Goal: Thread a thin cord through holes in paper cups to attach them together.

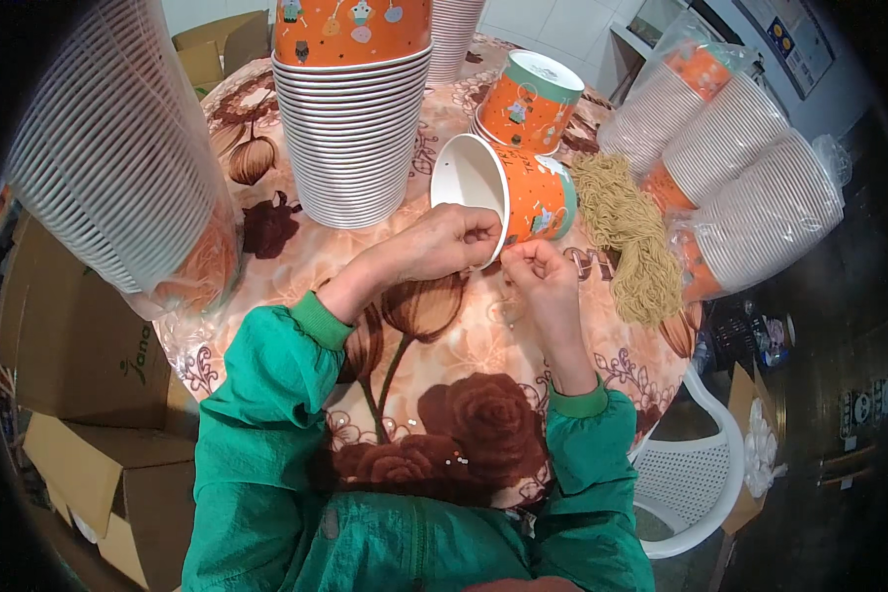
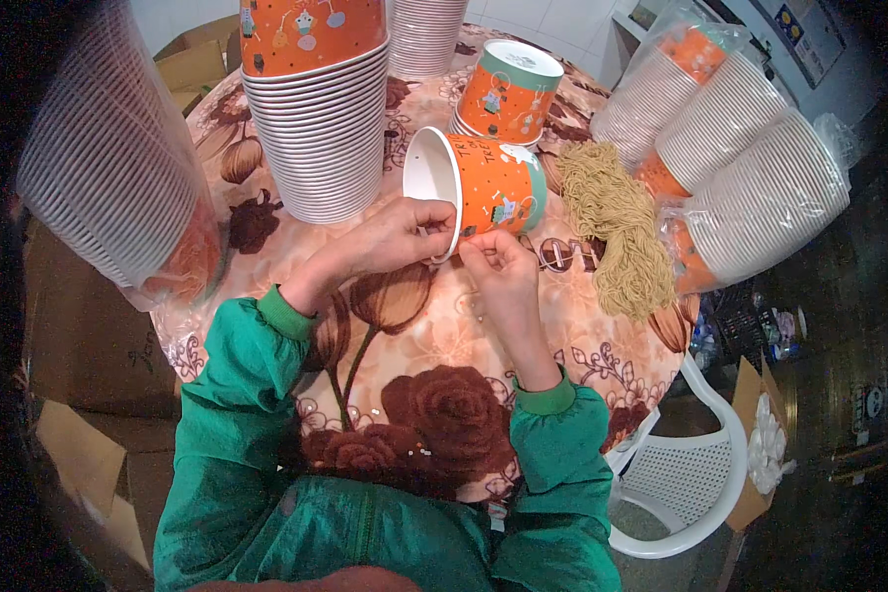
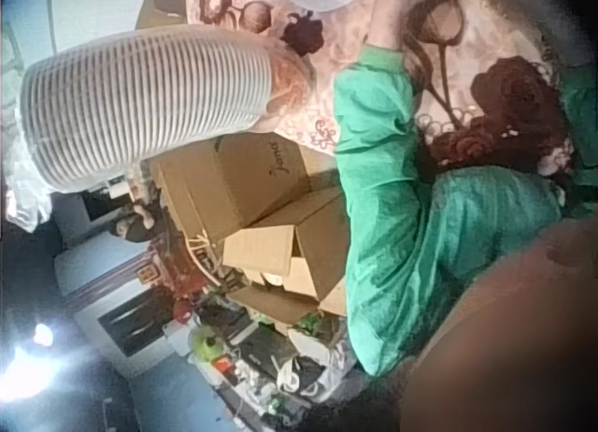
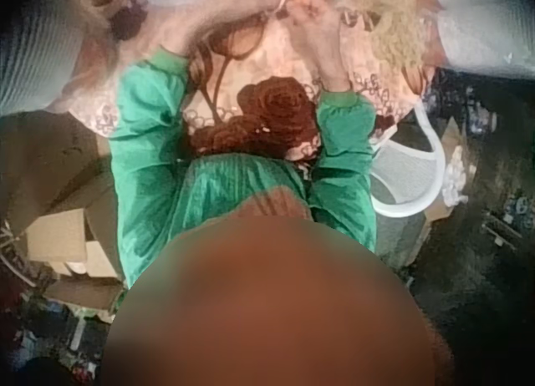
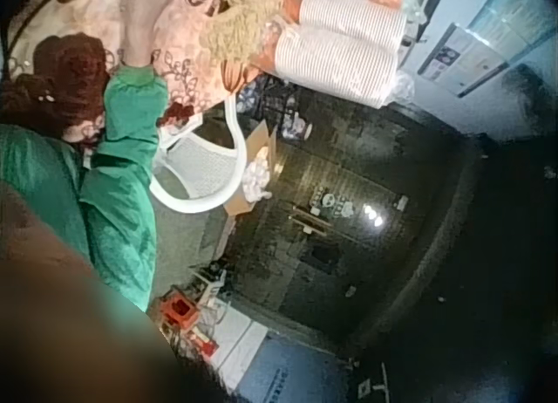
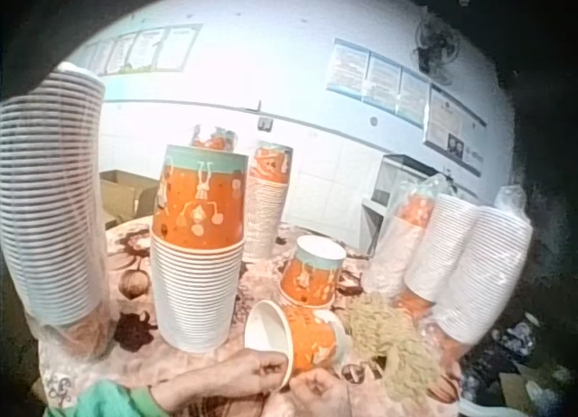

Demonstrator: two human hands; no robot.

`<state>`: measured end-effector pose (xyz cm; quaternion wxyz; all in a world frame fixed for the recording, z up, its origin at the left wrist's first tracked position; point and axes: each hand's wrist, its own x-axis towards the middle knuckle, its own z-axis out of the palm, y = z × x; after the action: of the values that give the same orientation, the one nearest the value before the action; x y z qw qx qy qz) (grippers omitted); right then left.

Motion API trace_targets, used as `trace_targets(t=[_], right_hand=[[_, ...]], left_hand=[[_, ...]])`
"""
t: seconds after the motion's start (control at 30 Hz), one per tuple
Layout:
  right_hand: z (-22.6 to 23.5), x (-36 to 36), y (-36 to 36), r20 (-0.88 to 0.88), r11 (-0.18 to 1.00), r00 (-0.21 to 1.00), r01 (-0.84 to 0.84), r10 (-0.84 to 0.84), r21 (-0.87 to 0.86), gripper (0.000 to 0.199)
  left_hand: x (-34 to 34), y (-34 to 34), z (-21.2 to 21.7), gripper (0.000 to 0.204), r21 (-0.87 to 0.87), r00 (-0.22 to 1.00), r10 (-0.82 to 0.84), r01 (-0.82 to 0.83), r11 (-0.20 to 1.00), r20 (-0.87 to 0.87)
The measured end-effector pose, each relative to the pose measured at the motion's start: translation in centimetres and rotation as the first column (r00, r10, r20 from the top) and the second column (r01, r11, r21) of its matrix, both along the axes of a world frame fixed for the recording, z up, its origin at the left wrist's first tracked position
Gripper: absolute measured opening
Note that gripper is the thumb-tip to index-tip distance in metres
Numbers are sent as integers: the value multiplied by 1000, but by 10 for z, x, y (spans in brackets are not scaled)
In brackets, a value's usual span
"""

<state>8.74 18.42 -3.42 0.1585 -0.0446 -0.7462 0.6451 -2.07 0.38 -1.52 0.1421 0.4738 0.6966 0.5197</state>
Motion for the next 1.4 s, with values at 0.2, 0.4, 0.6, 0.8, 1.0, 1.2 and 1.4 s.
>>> trace_targets(t=[0.2,0.4,0.6,0.8,1.0,1.2,1.4], right_hand=[[4,0,-9,30,938,993,-96,112,-332,8],[3,4,-2,136,837,958,-147,253,-527,24],[6,8,-1,357,876,834,-270,420,-400,23],[-3,5,-8,140,877,916,-304,376,-372,31],[-2,6,-8,70,845,931,-291,358,-448,37],[-3,12,-25,104,812,947,-200,304,-548,29],[-5,13,-28,51,791,965,-180,258,-585,19]], left_hand=[[-10,-4,-5,16,-4,993,90,-90,996,80],[-18,-3,-9,11,34,931,44,-61,998,363],[-20,-7,-9,9,38,923,100,-122,992,373],[-24,-24,12,14,-280,964,253,-265,923,-80],[-1,-29,49,13,-365,955,54,-163,917,-293],[12,-22,48,19,-433,961,8,-132,892,-276],[18,-19,42,33,-393,951,58,-180,902,-304]])
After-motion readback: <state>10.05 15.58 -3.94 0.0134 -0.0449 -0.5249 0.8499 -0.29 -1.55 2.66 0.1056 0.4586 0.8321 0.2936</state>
